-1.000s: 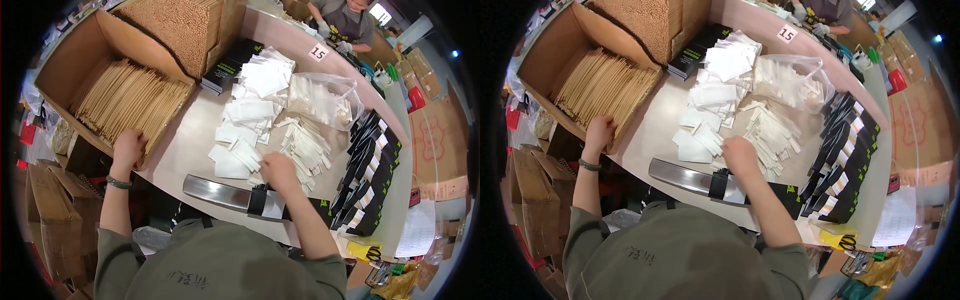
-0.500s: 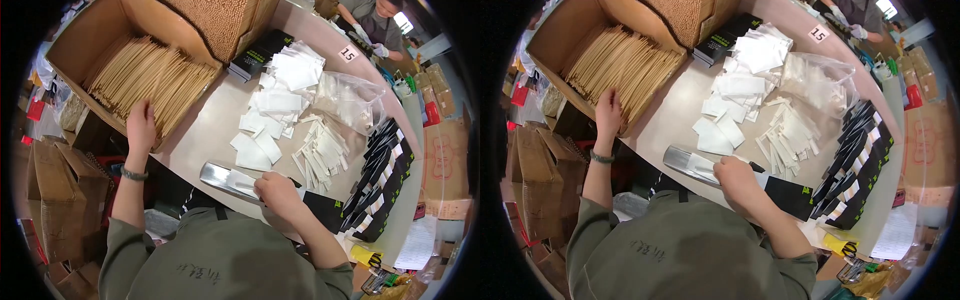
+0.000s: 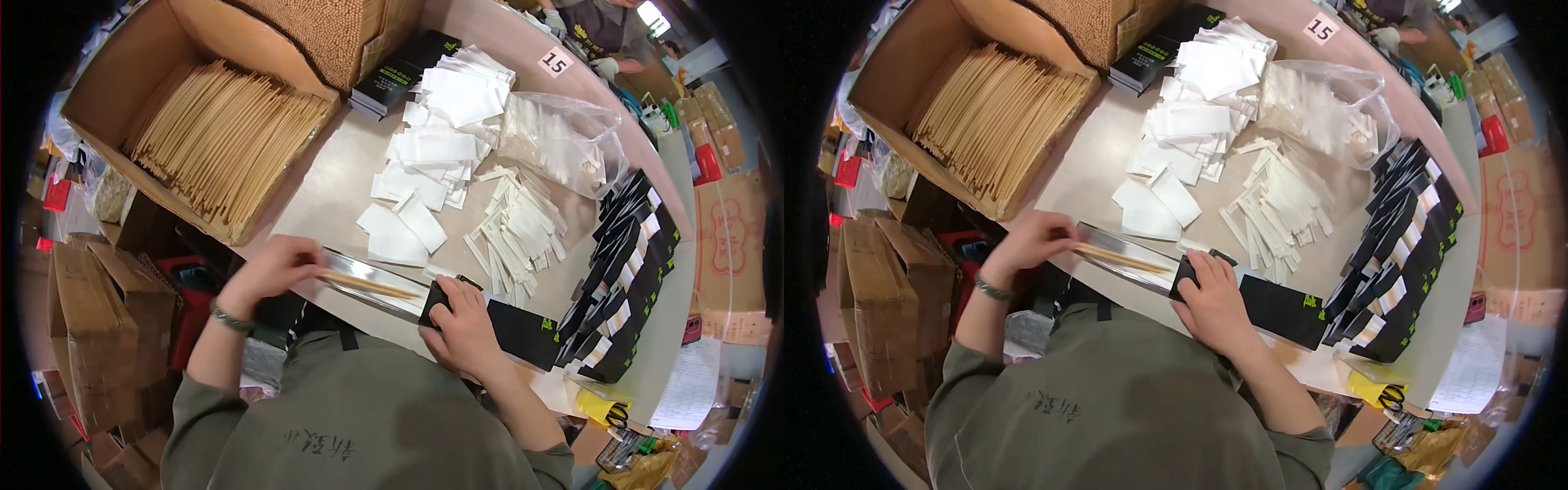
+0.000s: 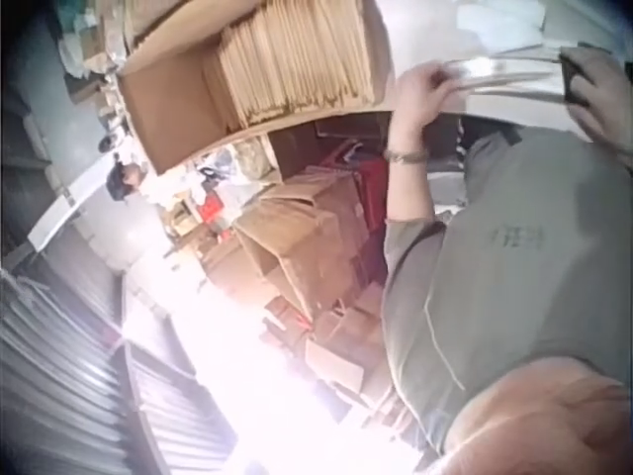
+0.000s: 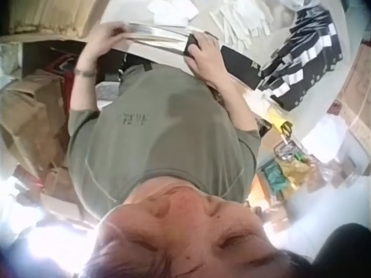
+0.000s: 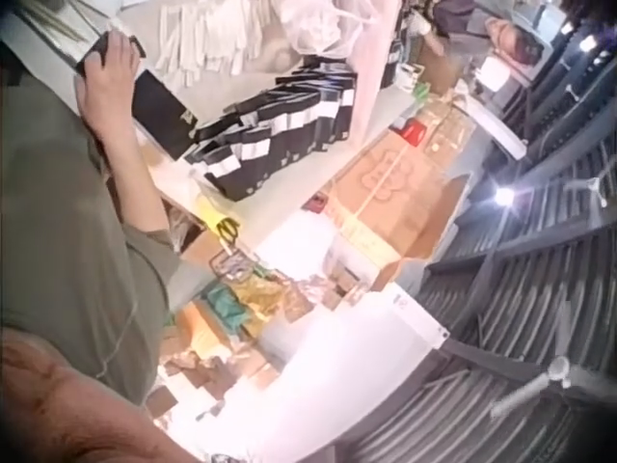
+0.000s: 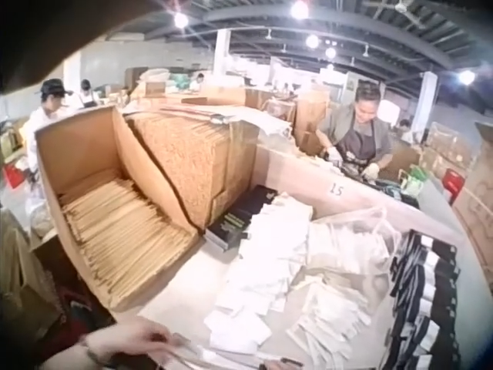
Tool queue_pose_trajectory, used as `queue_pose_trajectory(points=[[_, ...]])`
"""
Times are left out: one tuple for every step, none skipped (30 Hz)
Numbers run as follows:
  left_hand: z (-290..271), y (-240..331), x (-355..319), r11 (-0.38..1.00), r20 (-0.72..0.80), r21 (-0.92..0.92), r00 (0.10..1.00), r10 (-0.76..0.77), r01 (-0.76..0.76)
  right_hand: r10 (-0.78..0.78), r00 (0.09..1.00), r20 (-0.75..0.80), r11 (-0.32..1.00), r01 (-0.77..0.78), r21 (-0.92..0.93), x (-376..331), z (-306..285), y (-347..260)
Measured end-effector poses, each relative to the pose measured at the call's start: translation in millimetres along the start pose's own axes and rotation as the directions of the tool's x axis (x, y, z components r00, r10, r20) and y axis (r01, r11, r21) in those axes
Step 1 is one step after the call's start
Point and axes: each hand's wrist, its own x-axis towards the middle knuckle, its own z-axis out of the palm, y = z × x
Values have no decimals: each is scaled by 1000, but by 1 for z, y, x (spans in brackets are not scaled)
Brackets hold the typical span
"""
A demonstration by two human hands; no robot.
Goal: Packaging chopsticks into sleeves and bundling them into boxes at a factory workstation.
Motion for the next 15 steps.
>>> queue_pose_trajectory(points=[[25,-3,14,991,14,-134,1000,24,-22,-15,1000,4,1000,15,6,3,3,1],[49,15,27,992,-11,-31,993,119,-119,-11,1000,-4,999,12,42,7,7,1],[75,28,37,943,-14,101,947,320,-317,-3,1000,-13,997,3,76,10,12,1],[90,39,41,939,-24,96,942,334,-330,-7,1000,-17,997,8,79,11,11,-1],[90,38,39,933,-110,150,932,345,-328,21,1000,-21,998,-20,67,13,9,-4],[90,37,40,923,-186,200,912,365,-329,59,998,-28,997,-58,49,11,8,-5],[88,35,39,921,-180,202,911,370,-334,106,993,-53,994,-106,-5,8,11,-4],[85,33,38,953,-349,246,901,257,-176,111,992,-58,994,-112,-6,9,10,-3],[86,32,34,966,-513,259,847,141,-4,96,994,-52,995,-97,-21,10,11,-4],[91,35,35,966,-509,259,849,141,-5,81,996,-45,996,-82,-37,10,11,-3],[100,42,38,990,-406,138,909,92,-39,76,995,-61,997,-78,-27,8,14,-1],[109,49,41,998,-293,15,954,57,-55,78,995,-64,997,-79,-24,10,14,0],[118,60,41,984,-86,-177,996,5,-20,57,996,-61,998,-58,-10,11,11,1],[117,70,34,974,6,-225,1000,-18,19,38,998,-59,999,-38,3,11,9,0],[114,69,30,961,-8,-274,999,36,-37,43,997,-66,999,-43,0,10,5,-1]])
